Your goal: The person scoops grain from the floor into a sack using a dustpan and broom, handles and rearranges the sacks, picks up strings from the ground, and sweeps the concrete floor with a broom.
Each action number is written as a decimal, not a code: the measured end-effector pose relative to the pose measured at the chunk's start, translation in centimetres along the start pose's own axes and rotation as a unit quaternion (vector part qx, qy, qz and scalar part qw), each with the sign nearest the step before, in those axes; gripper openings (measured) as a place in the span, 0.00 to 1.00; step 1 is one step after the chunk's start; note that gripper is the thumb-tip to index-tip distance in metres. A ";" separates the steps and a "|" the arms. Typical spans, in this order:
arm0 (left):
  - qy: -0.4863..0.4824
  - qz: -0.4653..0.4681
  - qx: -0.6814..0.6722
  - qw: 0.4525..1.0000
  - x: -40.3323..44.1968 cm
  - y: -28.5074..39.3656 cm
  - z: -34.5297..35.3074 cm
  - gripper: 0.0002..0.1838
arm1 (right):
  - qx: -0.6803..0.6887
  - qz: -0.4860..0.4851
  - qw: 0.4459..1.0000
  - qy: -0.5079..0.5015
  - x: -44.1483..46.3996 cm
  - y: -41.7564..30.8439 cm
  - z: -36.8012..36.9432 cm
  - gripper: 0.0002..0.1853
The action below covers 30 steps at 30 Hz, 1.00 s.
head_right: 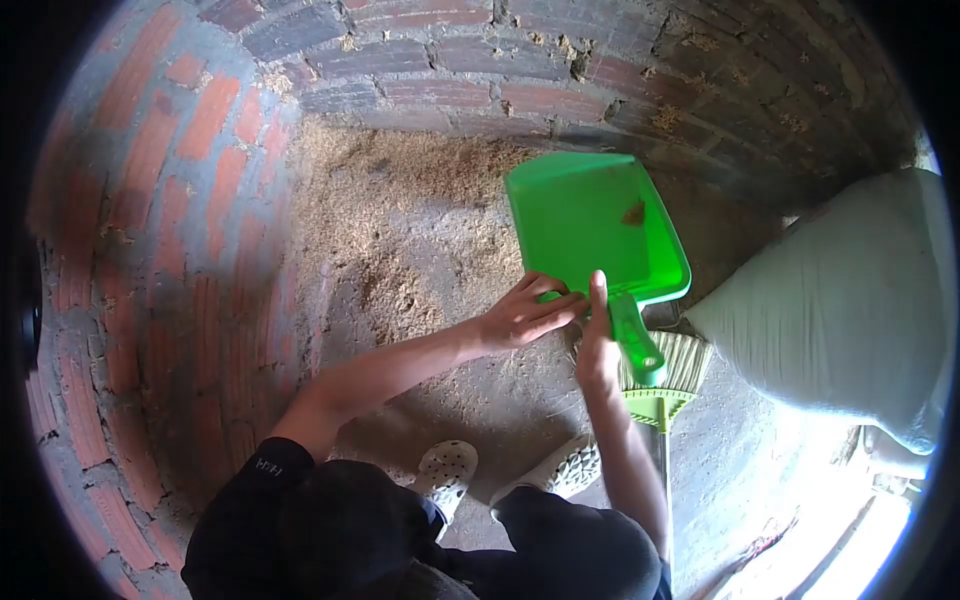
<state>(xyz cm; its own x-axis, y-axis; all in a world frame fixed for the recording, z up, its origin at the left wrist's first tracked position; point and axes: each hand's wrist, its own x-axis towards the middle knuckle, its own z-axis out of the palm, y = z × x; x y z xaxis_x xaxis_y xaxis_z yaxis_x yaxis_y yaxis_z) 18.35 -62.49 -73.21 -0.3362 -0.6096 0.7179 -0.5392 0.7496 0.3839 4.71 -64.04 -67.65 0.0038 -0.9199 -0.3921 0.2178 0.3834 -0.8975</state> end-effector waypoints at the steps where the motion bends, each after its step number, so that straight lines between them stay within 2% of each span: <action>1: -0.002 0.001 0.006 1.000 -0.4 0.0 -0.5 0.27 | -0.010 -0.003 0.999 0.037 0.0 1.7 -0.2 0.28; 3: -0.075 -0.016 0.023 0.997 -1.3 0.2 -1.0 0.25 | -0.143 -0.114 0.981 0.067 -0.2 4.6 -0.8 0.29; 4: -0.075 -0.017 0.026 0.997 -2.0 0.0 -1.0 0.25 | -0.204 -0.203 0.952 0.102 -0.8 5.4 -0.4 0.32; 5: -0.088 -0.051 0.087 0.991 -3.1 -0.2 -0.9 0.23 | -0.121 -0.236 0.959 0.099 -0.6 6.8 0.2 0.38; 6: -0.100 -0.085 0.147 0.980 -4.3 -0.6 -0.8 0.21 | -0.201 -0.321 0.923 0.070 -0.3 7.9 -0.1 0.40; 7: -0.098 -0.087 0.153 0.980 -5.2 -1.2 -0.8 0.21 | -0.312 -0.368 0.875 0.048 -0.2 8.6 -0.6 0.42; 8: -0.090 -0.136 0.173 0.971 -6.1 -1.7 -1.1 0.20 | -0.409 -0.420 0.810 0.034 -0.3 8.9 -0.9 0.44; 9: -0.081 -0.184 0.193 0.960 -7.1 -1.9 -1.3 0.18 | -0.336 -0.383 0.860 -0.021 -0.4 9.3 -0.8 0.44; 10: -0.082 -0.245 0.143 0.955 -8.0 -2.0 -1.7 0.19 | -0.354 -0.387 0.851 -0.015 -0.4 9.1 -1.2 0.45; 11: -0.078 -0.248 0.151 0.954 -7.9 -2.3 -2.5 0.19 | -0.371 -0.391 0.842 -0.008 -0.4 8.7 -1.7 0.47; 13: -0.095 -0.203 0.108 0.969 -6.9 -2.2 -4.4 0.20 | -0.257 -0.357 0.898 -0.032 -0.6 8.7 -1.7 0.49; 15: -0.121 -0.220 0.108 0.962 -6.3 -1.8 -5.1 0.20 | -0.205 -0.421 0.882 -0.058 0.2 7.9 -1.5 0.49; 16: -0.078 -0.230 0.082 0.967 -6.3 -1.8 -5.3 0.21 | -0.208 -0.467 0.859 -0.035 0.7 7.3 -1.4 0.48; 17: -0.034 -0.239 0.055 0.969 -6.3 -1.7 -5.4 0.22 | -0.195 -0.471 0.860 0.003 1.1 6.9 -1.5 0.47; 19: -0.026 -0.273 0.039 0.961 -7.4 -2.2 -4.6 0.21 | -0.072 -0.360 0.928 0.066 1.6 6.1 -1.2 0.45; 20: -0.004 -0.274 -0.014 0.962 -7.4 -2.5 -4.2 0.22 | -0.018 -0.295 0.955 0.025 2.4 6.1 -1.4 0.44; 22: -0.053 -0.212 0.065 0.974 -8.3 -2.9 -3.6 0.26 | 0.040 -0.224 0.971 -0.075 3.5 6.2 -1.5 0.41; 23: -0.047 -0.212 0.066 0.974 -8.6 -3.0 -3.1 0.26 | 0.048 -0.196 0.972 -0.119 3.6 5.2 -0.9 0.40; 24: -0.070 -0.193 0.078 0.976 -8.6 -3.5 -2.7 0.27 | 0.082 -0.181 0.974 -0.110 3.7 5.0 -0.2 0.39; 26: -0.127 -0.094 0.244 0.957 -7.9 -3.6 -3.1 0.29 | 0.046 -0.204 0.973 -0.098 4.1 5.0 0.7 0.42; 27: -0.129 -0.090 0.242 0.957 -8.1 -3.9 -3.3 0.29 | 0.018 -0.232 0.968 -0.098 4.3 5.2 0.9 0.44; 29: -0.206 -0.048 0.309 0.927 -8.2 -4.1 -3.9 0.29 | -0.016 -0.240 0.969 -0.057 3.5 5.7 1.5 0.51; 30: -0.186 -0.134 0.156 0.961 -8.1 -3.9 -4.3 0.28 | -0.009 -0.258 0.966 -0.032 2.9 5.8 1.9 0.51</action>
<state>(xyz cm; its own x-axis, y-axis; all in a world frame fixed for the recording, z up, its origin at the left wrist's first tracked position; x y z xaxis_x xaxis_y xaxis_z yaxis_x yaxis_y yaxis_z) 26.50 -59.40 -78.00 -0.3743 -0.8636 0.3377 -0.8307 0.4741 0.2917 7.87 -64.66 -73.60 -0.0396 -0.9918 0.1212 0.1896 -0.1266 -0.9737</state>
